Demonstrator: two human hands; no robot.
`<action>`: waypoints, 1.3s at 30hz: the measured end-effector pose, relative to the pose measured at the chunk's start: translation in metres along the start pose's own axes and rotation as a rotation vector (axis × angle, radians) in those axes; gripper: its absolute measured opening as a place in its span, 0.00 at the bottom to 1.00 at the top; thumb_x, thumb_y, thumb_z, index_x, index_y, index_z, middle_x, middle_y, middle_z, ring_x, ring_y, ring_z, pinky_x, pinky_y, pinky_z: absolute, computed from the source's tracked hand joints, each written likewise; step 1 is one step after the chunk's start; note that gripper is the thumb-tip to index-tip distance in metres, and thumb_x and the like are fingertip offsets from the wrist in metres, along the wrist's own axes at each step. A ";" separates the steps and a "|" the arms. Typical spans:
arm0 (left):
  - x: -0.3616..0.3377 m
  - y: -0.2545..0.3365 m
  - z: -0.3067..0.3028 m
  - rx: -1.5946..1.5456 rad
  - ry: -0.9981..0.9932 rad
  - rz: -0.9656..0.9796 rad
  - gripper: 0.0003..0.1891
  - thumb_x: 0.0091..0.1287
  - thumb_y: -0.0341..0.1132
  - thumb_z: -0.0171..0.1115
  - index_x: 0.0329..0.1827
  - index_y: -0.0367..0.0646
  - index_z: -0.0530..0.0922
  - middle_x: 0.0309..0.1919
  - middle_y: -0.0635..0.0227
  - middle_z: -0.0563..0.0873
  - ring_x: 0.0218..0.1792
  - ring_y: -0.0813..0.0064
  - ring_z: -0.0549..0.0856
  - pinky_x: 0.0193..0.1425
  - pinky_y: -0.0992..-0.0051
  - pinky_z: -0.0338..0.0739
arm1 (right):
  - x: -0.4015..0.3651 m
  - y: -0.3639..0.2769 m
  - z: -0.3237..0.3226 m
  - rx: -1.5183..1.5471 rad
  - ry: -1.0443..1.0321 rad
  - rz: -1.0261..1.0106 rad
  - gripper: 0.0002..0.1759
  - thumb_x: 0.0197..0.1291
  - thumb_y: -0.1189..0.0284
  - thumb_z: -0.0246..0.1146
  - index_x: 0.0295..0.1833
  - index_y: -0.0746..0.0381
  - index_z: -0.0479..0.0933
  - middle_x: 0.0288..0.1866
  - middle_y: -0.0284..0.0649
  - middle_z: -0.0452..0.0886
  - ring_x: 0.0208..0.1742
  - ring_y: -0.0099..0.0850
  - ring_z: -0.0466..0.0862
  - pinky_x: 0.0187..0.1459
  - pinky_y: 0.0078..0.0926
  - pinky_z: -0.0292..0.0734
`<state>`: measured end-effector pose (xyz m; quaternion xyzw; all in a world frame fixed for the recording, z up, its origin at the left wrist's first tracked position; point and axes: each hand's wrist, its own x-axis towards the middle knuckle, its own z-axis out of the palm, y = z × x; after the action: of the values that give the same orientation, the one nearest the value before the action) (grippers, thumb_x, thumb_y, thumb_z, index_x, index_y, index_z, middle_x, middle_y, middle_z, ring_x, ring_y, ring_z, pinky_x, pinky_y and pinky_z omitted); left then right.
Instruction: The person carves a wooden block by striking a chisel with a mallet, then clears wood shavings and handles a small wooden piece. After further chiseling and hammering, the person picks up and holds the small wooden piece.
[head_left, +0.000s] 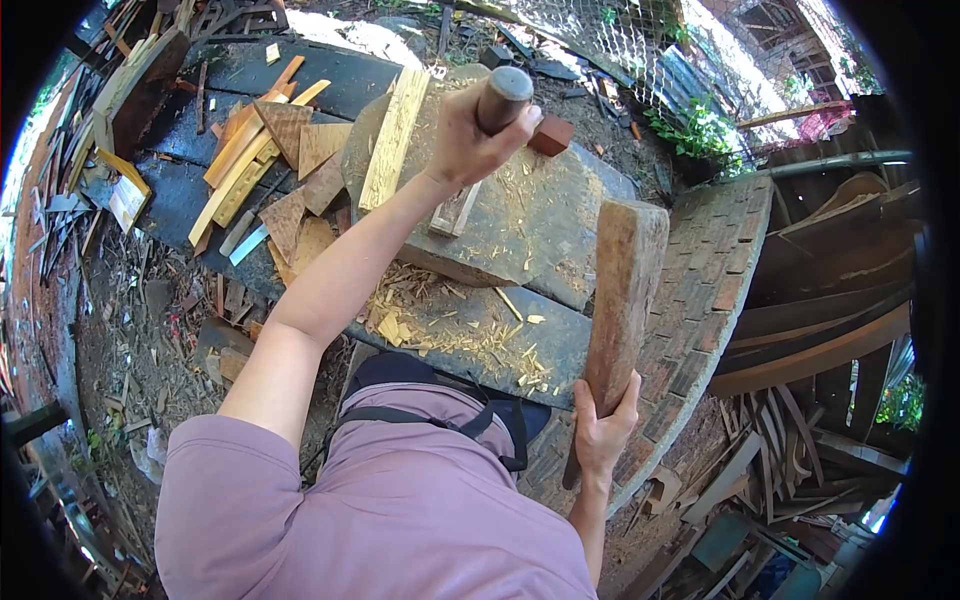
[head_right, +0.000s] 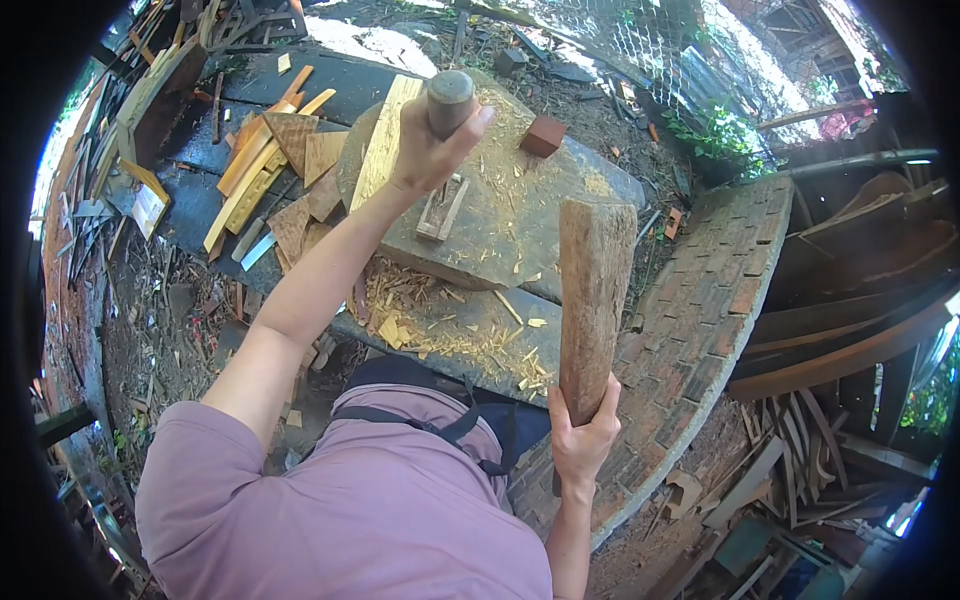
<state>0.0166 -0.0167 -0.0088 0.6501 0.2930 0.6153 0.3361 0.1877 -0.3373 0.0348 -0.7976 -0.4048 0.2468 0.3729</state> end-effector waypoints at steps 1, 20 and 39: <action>-0.001 -0.001 0.000 -0.028 -0.007 -0.050 0.10 0.62 0.37 0.72 0.37 0.40 0.83 0.25 0.68 0.86 0.27 0.79 0.84 0.34 0.74 0.78 | 0.001 -0.001 0.000 0.001 0.000 0.000 0.27 0.59 0.71 0.73 0.62 0.65 0.72 0.43 0.49 0.86 0.44 0.35 0.87 0.48 0.33 0.80; -0.016 0.001 0.021 0.000 -0.020 0.165 0.07 0.60 0.33 0.70 0.30 0.41 0.81 0.21 0.68 0.85 0.23 0.79 0.85 0.30 0.76 0.79 | 0.028 -0.034 -0.003 0.202 0.084 -0.217 0.32 0.59 0.70 0.73 0.64 0.70 0.68 0.45 0.44 0.82 0.37 0.32 0.83 0.43 0.30 0.78; -0.028 0.004 0.051 0.048 -0.093 0.020 0.13 0.50 0.34 0.75 0.32 0.45 0.77 0.24 0.57 0.83 0.29 0.52 0.86 0.31 0.61 0.78 | 0.058 -0.048 0.010 -0.162 -0.021 -0.495 0.29 0.60 0.76 0.67 0.64 0.71 0.65 0.34 0.44 0.79 0.30 0.26 0.81 0.32 0.23 0.75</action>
<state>0.0651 -0.0453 -0.0238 0.6888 0.2852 0.5806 0.3273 0.1905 -0.2658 0.0614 -0.6989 -0.6100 0.1227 0.3526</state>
